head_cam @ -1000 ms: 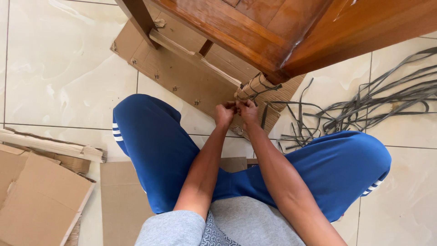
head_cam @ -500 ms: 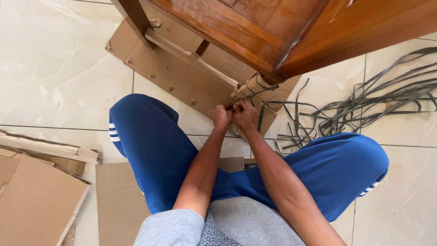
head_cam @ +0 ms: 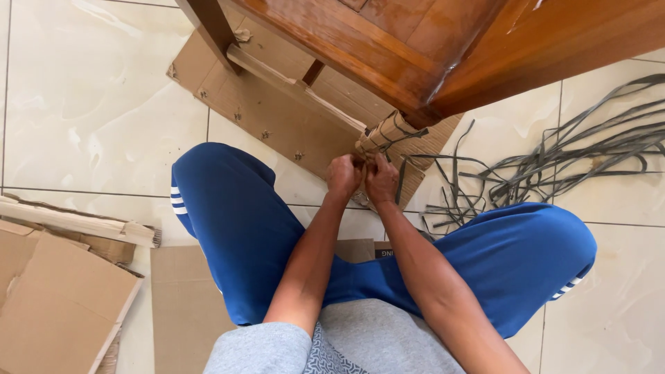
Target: Wrapping the legs of a wooden chair with plastic strips for protection.
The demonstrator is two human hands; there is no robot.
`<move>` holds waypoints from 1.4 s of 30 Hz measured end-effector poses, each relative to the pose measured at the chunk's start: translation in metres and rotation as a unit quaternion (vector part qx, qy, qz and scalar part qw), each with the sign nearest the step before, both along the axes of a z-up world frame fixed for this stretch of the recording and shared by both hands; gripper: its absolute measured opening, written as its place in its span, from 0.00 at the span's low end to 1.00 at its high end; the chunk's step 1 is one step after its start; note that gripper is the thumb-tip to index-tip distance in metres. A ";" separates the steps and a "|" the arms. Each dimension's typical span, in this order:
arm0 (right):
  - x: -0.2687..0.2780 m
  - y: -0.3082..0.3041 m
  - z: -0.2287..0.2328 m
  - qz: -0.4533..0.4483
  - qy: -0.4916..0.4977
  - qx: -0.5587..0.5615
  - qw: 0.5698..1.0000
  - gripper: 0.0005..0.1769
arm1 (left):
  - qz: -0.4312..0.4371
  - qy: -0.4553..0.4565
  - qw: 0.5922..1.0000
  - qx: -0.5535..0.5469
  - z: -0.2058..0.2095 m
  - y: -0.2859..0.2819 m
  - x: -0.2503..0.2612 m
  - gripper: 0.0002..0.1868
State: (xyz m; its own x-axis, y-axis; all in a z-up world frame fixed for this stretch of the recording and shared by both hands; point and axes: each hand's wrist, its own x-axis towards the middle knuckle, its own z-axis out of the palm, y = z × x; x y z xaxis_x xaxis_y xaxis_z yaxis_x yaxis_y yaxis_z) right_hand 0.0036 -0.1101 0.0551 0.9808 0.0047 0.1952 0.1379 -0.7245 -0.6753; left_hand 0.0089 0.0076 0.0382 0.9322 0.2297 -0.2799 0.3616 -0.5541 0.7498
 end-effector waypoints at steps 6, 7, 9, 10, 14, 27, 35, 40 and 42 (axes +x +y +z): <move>0.005 0.000 0.015 0.019 0.034 0.001 0.999 0.09 | 0.008 -0.022 1.000 -0.019 0.007 0.003 0.004 0.09; 0.006 0.000 0.016 0.008 0.058 -0.005 0.998 0.09 | 0.016 -0.014 0.999 -0.028 0.008 0.002 0.004 0.09; 0.007 -0.001 0.014 0.005 0.036 -0.011 0.999 0.08 | 0.032 -0.013 0.999 -0.040 0.007 -0.001 0.006 0.10; 0.008 -0.001 0.013 0.002 0.014 -0.016 1.000 0.07 | 0.048 -0.013 0.997 -0.052 0.006 -0.001 0.006 0.11; 0.010 -0.004 0.001 0.018 -0.020 -0.031 0.999 0.05 | 0.095 -0.007 0.989 -0.109 -0.030 -0.006 0.012 0.15; 0.012 -0.006 -0.025 0.000 0.014 -0.012 1.000 0.06 | 0.187 0.034 0.876 -0.444 -0.173 -0.041 0.025 0.09; 0.014 0.004 -0.035 -0.174 0.174 0.115 0.962 0.14 | 0.220 0.097 0.857 -0.455 -0.122 -0.032 0.021 0.08; 0.011 0.002 -0.036 -0.118 0.116 0.038 0.986 0.09 | 0.224 0.086 0.860 -0.451 -0.125 -0.034 0.020 0.07; 0.008 0.008 -0.022 -0.094 0.092 0.062 0.989 0.09 | 0.222 0.061 0.862 -0.452 -0.133 -0.035 0.019 0.07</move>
